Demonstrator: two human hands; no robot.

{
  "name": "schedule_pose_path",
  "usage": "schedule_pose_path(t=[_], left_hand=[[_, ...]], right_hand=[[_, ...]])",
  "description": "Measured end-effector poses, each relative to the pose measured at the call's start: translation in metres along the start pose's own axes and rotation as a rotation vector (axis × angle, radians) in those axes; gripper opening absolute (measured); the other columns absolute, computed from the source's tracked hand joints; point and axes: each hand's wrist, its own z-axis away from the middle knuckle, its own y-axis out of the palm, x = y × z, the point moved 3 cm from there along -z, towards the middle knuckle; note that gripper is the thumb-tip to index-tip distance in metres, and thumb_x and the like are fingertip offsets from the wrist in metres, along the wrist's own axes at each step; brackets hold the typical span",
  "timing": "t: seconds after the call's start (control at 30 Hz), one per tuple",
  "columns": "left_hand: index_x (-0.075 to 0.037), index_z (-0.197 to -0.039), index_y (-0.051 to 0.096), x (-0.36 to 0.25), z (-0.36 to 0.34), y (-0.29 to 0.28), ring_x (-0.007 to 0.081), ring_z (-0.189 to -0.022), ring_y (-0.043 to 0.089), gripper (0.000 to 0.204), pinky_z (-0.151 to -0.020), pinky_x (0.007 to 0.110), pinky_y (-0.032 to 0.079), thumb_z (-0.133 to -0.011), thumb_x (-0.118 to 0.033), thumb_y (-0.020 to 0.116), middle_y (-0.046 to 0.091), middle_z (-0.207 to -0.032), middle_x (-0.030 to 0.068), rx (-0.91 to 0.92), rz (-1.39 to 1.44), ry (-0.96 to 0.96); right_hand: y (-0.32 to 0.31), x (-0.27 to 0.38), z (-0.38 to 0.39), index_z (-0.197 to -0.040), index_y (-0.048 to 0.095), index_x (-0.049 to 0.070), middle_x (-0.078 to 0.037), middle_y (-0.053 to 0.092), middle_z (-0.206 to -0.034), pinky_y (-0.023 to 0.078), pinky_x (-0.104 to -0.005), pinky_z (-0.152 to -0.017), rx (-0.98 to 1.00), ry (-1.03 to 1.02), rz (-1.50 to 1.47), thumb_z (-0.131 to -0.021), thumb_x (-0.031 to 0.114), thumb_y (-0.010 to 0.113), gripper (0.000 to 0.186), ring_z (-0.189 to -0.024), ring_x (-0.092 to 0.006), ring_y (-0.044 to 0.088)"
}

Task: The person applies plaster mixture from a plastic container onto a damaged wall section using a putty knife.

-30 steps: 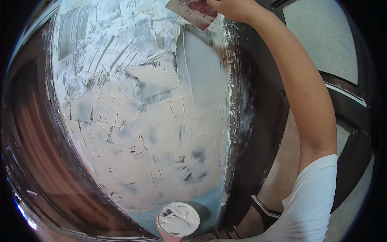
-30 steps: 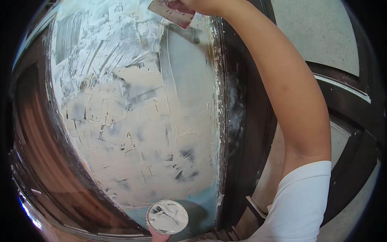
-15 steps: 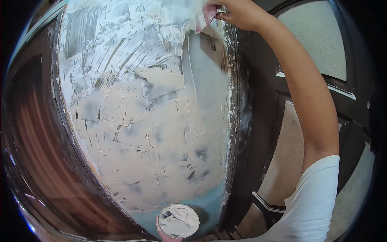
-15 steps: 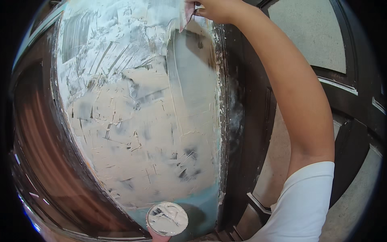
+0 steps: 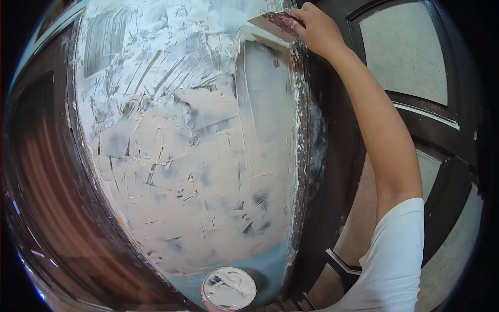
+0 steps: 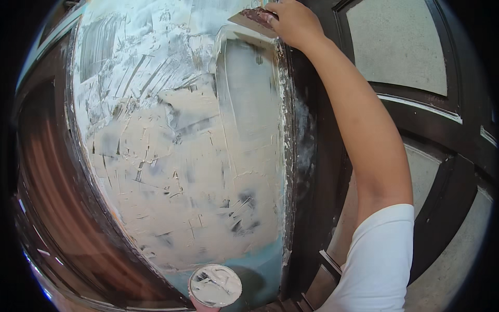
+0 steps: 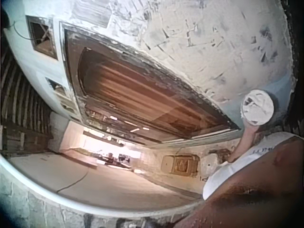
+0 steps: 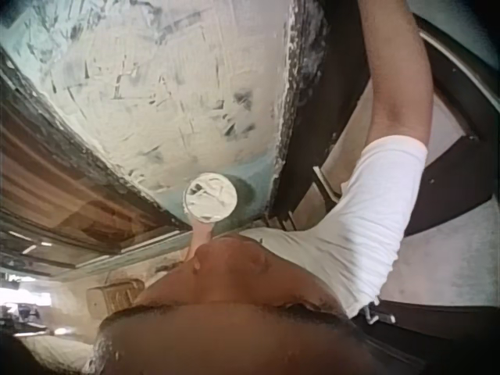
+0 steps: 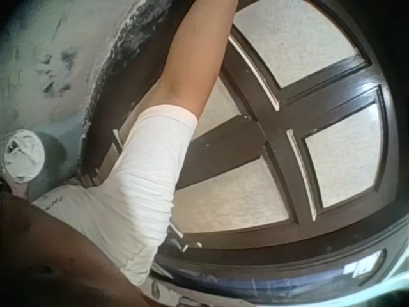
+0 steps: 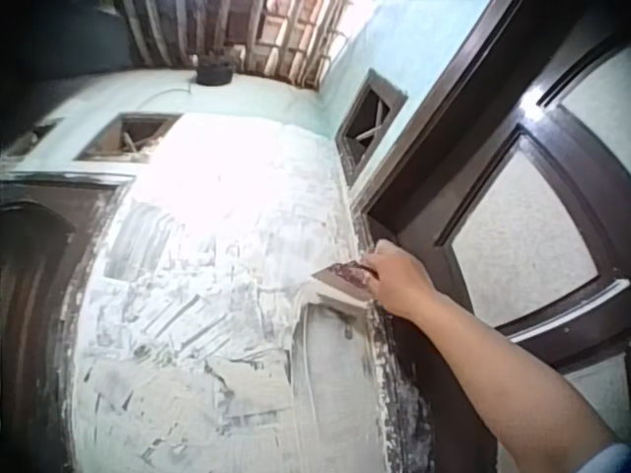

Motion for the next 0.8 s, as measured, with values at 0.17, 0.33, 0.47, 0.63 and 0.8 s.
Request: schedule_pose_path(t=[0.17,0.33,0.47,0.63,0.8], left_hand=[[-0.013,-0.135,0.051,0.0,-0.004,-0.004,0.0367,-0.126,0.047,0.065,-0.106,0.057,0.035,-0.092,-0.059,0.035,0.051,-0.139,0.0113,-0.007,0.007,0.006],[-0.013,-0.135,0.051,-0.003,-0.008,-0.007,0.0368,-0.126,0.047,0.065,-0.106,0.057,0.035,-0.093,-0.059,0.035,0.051,-0.139,0.0114,-0.019,0.007,0.01],[-0.013,-0.135,0.051,-0.005,-0.009,-0.011,0.0368,-0.127,0.047,0.064,-0.107,0.057,0.035,-0.093,-0.059,0.035,0.051,-0.139,0.0115,-0.037,0.002,0.008],[-0.013,-0.135,0.052,-0.002,-0.004,-0.019,0.0369,-0.127,0.047,0.064,-0.107,0.057,0.035,-0.093,-0.058,0.035,0.051,-0.139,0.0116,-0.068,-0.005,-0.01],[-0.013,-0.135,0.052,0.004,0.008,-0.036,0.037,-0.127,0.047,0.064,-0.107,0.057,0.035,-0.093,-0.058,0.035,0.051,-0.139,0.0117,-0.102,-0.019,-0.041]], right_hand=[[0.046,0.002,0.006,-0.104,0.068,0.013,-0.01,0.068,-0.091,0.053,-0.0434,-0.076,-0.167,-0.069,0.094,-0.093,0.027,0.056,0.021,-0.089,-0.0312,0.064],[0.093,0.015,0.022,-0.097,0.066,0.009,-0.013,0.067,-0.094,0.054,-0.0427,-0.079,0.013,-0.079,0.153,-0.088,0.019,0.059,0.014,-0.091,-0.0317,0.065],[0.099,0.017,0.032,-0.107,0.062,0.009,-0.012,0.065,-0.103,0.052,-0.0442,-0.079,-0.041,-0.054,0.02,-0.084,0.012,0.061,0.023,-0.092,-0.0337,0.063],[0.1,0.023,0.042,-0.107,0.061,0.008,-0.013,0.064,-0.103,0.052,-0.0454,-0.079,0.028,-0.004,-0.039,-0.083,0.011,0.062,0.025,-0.092,-0.0365,0.062],[0.095,0.055,0.105,-0.102,0.061,0.007,-0.014,0.066,-0.096,0.051,-0.0463,-0.078,0.028,0.014,-0.105,-0.081,0.01,0.063,0.022,-0.088,-0.0376,0.062]])
